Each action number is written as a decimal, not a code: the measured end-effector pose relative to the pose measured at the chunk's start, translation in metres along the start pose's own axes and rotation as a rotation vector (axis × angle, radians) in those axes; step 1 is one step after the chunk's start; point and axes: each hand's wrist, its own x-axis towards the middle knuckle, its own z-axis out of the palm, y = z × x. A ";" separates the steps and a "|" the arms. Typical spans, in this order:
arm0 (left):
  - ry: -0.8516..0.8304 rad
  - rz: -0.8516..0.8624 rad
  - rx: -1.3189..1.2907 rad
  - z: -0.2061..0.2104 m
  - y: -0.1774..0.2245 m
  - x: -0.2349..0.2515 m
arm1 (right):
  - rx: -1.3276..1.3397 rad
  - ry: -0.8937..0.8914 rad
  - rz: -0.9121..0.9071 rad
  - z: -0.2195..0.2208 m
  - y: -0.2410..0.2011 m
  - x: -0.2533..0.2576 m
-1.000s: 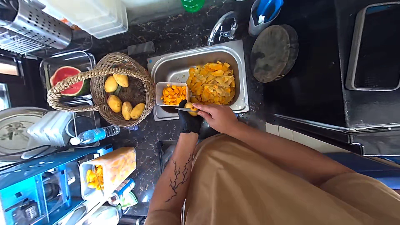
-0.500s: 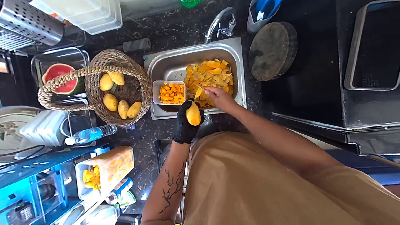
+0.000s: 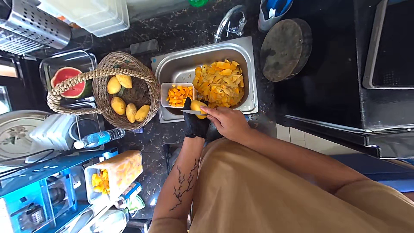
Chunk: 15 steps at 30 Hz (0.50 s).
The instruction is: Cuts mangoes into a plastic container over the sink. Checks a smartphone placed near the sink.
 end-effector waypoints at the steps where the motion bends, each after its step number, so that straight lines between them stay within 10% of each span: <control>1: -0.051 0.012 0.004 -0.009 -0.002 0.005 | 0.029 -0.026 0.012 -0.003 0.000 0.000; 5: -0.116 -0.010 0.242 -0.032 0.007 0.003 | 0.339 -0.257 0.139 -0.030 0.010 0.016; 15: -0.534 -0.266 0.250 -0.049 0.023 -0.016 | 0.449 -0.170 0.262 -0.029 0.087 0.070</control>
